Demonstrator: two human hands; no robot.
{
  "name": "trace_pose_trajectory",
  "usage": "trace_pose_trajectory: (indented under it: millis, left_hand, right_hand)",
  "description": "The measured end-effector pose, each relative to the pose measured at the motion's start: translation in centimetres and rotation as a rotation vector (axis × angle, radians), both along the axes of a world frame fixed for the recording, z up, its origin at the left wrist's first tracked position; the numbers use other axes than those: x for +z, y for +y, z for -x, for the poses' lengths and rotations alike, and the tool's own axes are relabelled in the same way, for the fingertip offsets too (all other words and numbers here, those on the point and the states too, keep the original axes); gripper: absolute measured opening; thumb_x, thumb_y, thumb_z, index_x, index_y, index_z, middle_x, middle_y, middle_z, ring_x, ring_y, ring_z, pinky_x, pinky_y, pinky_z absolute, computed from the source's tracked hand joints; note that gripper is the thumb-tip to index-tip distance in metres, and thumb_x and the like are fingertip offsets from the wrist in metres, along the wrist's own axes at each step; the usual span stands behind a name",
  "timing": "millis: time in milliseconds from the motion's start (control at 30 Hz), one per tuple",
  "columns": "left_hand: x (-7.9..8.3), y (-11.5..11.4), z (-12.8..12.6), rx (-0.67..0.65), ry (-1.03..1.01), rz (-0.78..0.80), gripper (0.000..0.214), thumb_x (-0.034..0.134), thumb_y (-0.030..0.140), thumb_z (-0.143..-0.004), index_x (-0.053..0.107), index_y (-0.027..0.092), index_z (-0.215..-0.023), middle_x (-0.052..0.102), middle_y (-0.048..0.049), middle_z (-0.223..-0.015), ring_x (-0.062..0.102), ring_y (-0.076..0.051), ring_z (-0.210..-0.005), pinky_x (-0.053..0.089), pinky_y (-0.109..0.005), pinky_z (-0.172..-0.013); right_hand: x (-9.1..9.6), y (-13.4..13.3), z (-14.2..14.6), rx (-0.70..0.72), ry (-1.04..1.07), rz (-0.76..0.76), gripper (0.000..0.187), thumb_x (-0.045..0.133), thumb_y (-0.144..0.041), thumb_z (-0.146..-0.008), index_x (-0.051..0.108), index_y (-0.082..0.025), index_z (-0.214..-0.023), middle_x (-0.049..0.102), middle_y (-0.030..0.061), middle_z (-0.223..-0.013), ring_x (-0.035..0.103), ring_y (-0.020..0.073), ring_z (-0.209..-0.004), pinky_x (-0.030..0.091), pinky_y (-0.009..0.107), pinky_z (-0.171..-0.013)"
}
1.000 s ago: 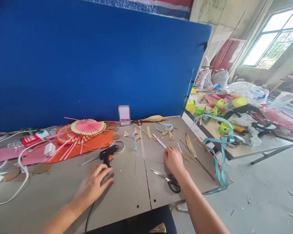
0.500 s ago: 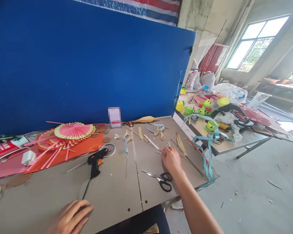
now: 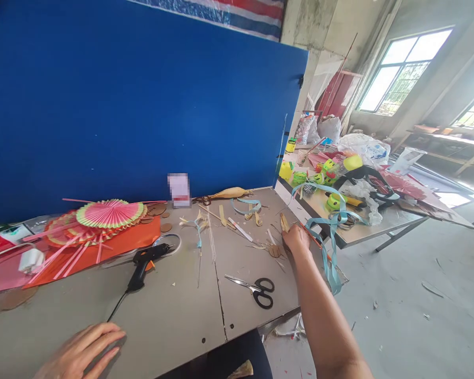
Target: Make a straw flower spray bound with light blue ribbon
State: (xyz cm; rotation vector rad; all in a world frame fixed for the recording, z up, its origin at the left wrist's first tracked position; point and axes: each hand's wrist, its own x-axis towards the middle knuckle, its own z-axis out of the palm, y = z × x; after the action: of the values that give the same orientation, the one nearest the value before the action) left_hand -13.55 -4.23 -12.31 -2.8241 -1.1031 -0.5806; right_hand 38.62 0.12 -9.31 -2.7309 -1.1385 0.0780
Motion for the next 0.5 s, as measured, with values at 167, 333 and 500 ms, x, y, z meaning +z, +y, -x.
trace_pose_trajectory:
  millis: [167,333,500]
  left_hand:
    - [0.8,-0.7,-4.0,-0.039,-0.029,0.101,0.018,0.047,0.026,-0.077,0.057,0.027,-0.091,0.06,-0.0002,-0.086,0.058,-0.012,-0.078,0.047,-0.019,-0.071]
    - [1.6,-1.1,-8.6,-0.07,-0.094,0.211,0.016,0.044,0.021,-0.078,0.056,0.025,-0.089,0.059,-0.0018,-0.083,0.057,-0.013,-0.075,0.047,-0.022,-0.068]
    - [1.6,-1.4,-11.8,-0.077,-0.159,0.314,0.017,0.041,0.018,-0.079,0.055,0.022,-0.087,0.058,-0.0035,-0.083,0.056,-0.015,-0.077,0.046,-0.025,-0.069]
  right_hand:
    - [0.5,0.0,0.1,-0.005,-0.057,-0.036,0.035,0.049,-0.036,-0.073,0.06,-0.009,-0.092,0.059,0.0185,-0.094,0.054,0.028,-0.091,0.039,0.034,-0.071]
    - [1.3,2.4,2.9,0.185,-0.106,-0.106,0.031,0.044,-0.035,-0.077,0.059,-0.016,-0.096,0.058,0.0103,-0.1,0.05,0.0213,-0.096,0.036,0.028,-0.077]
    - [0.5,6.1,7.5,0.412,-0.097,-0.11,0.026,0.044,-0.025,-0.078,0.057,-0.019,-0.1,0.061,0.007,-0.096,0.051,0.0176,-0.093,0.035,0.024,-0.075]
